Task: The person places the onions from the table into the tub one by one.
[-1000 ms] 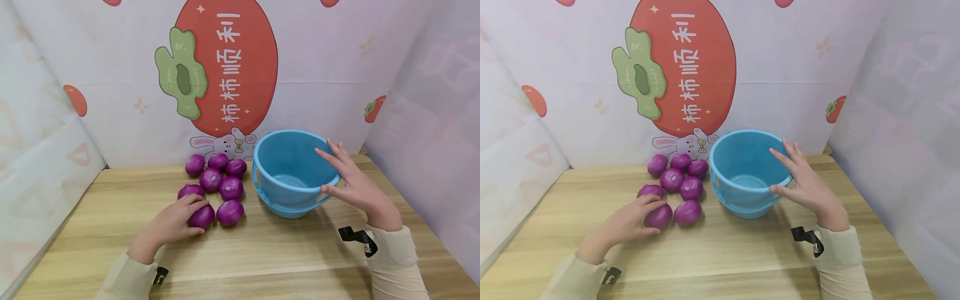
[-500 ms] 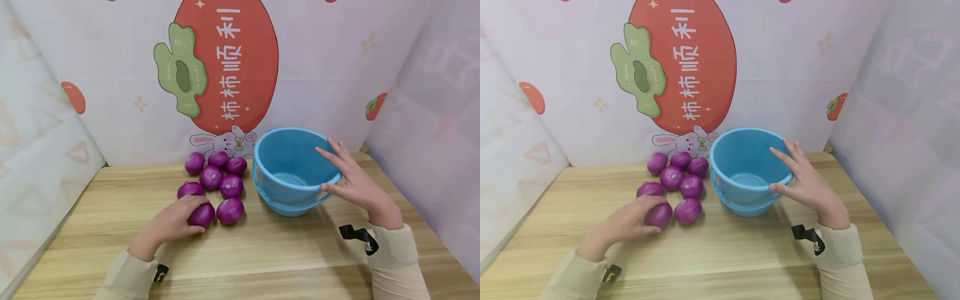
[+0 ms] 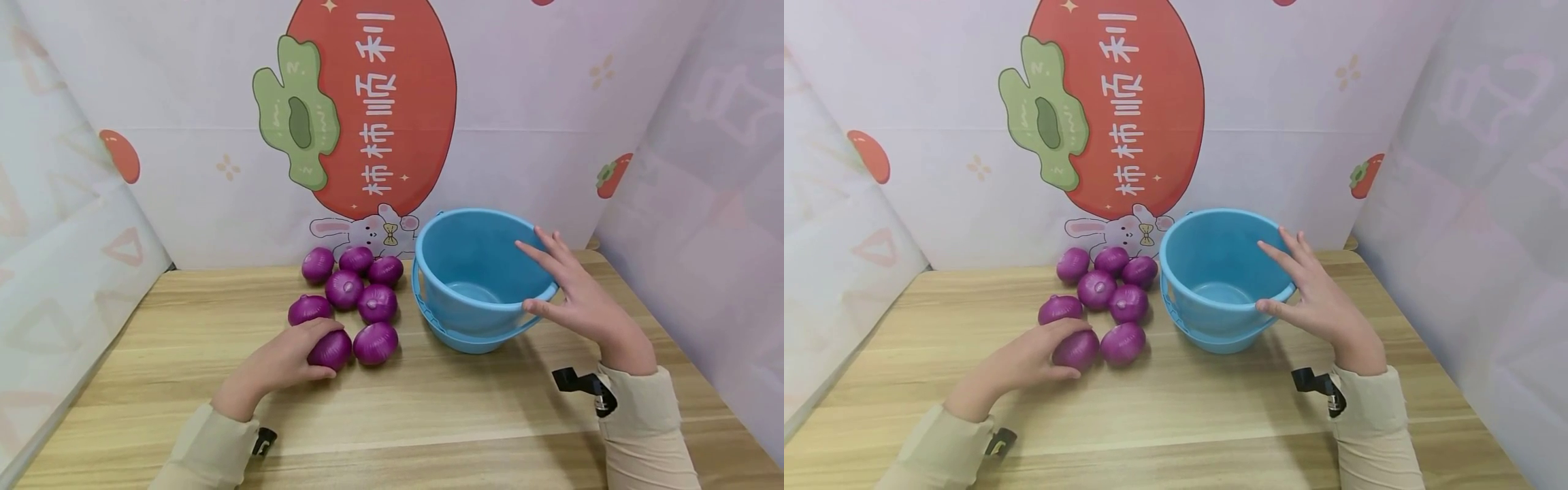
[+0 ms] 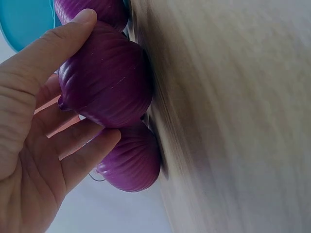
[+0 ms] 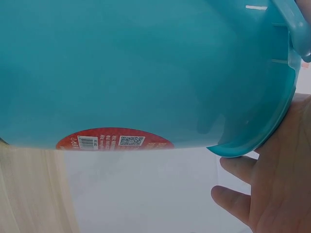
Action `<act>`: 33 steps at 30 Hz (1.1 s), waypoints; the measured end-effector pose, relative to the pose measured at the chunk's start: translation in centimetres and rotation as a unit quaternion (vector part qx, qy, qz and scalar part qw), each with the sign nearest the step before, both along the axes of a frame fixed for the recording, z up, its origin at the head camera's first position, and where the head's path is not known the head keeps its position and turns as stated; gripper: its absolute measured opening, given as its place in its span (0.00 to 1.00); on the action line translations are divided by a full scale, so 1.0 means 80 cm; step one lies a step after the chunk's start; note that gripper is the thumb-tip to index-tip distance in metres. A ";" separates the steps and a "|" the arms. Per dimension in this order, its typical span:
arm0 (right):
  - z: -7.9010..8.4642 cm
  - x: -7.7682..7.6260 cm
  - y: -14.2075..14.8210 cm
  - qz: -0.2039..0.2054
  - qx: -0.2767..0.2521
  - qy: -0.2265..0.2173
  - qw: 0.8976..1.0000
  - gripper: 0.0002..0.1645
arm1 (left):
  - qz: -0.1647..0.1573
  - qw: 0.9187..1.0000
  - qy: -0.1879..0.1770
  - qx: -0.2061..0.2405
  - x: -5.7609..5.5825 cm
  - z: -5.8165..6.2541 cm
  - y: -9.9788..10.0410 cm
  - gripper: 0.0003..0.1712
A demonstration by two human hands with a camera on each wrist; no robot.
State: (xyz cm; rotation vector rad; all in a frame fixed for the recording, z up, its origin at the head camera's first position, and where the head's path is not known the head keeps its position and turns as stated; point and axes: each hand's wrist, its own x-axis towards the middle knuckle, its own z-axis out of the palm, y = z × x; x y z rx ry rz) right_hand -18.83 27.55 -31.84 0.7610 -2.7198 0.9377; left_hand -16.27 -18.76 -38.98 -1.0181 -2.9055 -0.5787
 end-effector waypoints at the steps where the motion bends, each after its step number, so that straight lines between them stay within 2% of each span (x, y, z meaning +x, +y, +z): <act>1: 0.000 0.000 0.000 -0.001 0.000 0.000 1.000 0.50 | 0.000 1.000 -0.002 -0.002 -0.001 0.000 0.000 0.38; 14: -0.001 0.000 0.001 0.000 -0.004 -0.004 1.000 0.50 | 0.001 1.000 0.007 -0.016 0.003 0.003 0.002 0.37; 33: 0.001 0.002 0.000 0.000 -0.010 -0.006 1.000 0.50 | 0.016 1.000 -0.014 -0.010 0.004 0.002 0.001 0.40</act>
